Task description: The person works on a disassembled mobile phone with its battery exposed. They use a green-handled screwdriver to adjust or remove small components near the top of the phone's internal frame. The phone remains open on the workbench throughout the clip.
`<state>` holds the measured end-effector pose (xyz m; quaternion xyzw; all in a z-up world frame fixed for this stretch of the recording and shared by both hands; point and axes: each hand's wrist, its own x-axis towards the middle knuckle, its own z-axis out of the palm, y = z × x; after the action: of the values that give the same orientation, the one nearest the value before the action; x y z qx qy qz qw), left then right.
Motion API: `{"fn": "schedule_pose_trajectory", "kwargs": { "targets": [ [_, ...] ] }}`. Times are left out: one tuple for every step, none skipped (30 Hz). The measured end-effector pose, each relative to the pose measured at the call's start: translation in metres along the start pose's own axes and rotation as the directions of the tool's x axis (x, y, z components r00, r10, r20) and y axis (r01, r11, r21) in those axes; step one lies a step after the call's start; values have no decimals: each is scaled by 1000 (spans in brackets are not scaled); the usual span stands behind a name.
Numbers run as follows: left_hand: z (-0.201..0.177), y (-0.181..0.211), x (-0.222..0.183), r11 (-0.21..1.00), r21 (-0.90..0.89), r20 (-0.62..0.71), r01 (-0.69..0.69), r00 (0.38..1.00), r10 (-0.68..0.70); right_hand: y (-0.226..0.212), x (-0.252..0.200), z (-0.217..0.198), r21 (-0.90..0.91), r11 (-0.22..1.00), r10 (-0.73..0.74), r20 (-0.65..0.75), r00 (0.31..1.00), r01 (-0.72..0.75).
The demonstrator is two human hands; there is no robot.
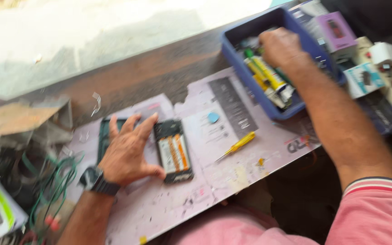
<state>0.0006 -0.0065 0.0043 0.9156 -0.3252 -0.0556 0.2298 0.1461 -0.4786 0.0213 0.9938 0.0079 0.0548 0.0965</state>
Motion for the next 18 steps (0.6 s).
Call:
{"fn": "schedule_pose_trajectory", "kwargs": {
  "targets": [
    [1, -3, -3, 1000, 6, -6, -9, 1000, 9, 5, 2, 3, -1, 1000, -2, 20, 1000, 2],
    [4, -4, -5, 1000, 21, -3, -2, 1000, 2, 11, 1, 1, -13, 998, 66, 109, 992, -65],
    [5, -6, -4, 999, 42, -2, 0, 1000, 0, 17, 4, -5, 24, 996, 85, 125, 989, -89],
    [6, -6, -6, 1000, 19, -26, -21, 999, 22, 25, -1, -13, 46, 999, -9, 74, 997, 6],
    [5, -6, -5, 999, -1, -54, -52, 997, 52, 30, -4, -23, 78, 995, -58, 41, 997, 55],
    [5, -6, -6, 999, -22, -51, -30, 998, 29, 26, -10, -28, 180, 981, -72, 10, 997, 69],
    [4, -4, -4, 999, -43, -54, -17, 998, 15, 19, -19, -34, 297, 950, -91, -33, 995, 96],
    [4, -3, -3, 998, -64, -56, -5, 998, 1, 6, -29, -40, 423, 895, -118, -74, 990, 139],
    [3, -1, -3, 997, -59, 16, 56, 998, -55, -9, -43, -46, 571, 795, -169, -114, 979, 204],
    [3, 0, -4, 992, -50, 88, 116, 990, -111, -28, -59, -53, 705, 656, -226, -157, 961, 269],
    [1, 1, -4, 986, -35, 155, 163, 976, -156, -47, -74, -60, 806, 495, -283, -204, 937, 325],
    [-1, 1, -4, 990, -36, 126, 137, 983, -132, -68, -88, -68, 872, 335, -333, -245, 911, 357],
    [-1, 2, -4, 993, -38, 99, 109, 989, -105, -88, -100, -74, 909, 202, -372, -274, 887, 365],
    [-1, 3, -4, 996, -39, 73, 81, 994, -78, -110, -110, -79, 927, 122, -390, -284, 876, 355],
    [-2, 3, -5, 997, -44, 53, 60, 997, -58, -133, -113, -79, 936, 92, -392, -280, 876, 340],
    [-1, 3, -6, 998, -48, 32, 39, 999, -38, -153, -114, -80, 946, 103, -370, -252, 894, 309],
    [-1, 3, -6, 999, -51, 13, 13, 1000, -12, -170, -115, -81, 917, 177, -374, -273, 886, 358],
    [-1, 3, -6, 999, -36, 41, 19, 999, -18, -186, -117, -80, 880, 250, -382, -293, 876, 404]
  ]
}}
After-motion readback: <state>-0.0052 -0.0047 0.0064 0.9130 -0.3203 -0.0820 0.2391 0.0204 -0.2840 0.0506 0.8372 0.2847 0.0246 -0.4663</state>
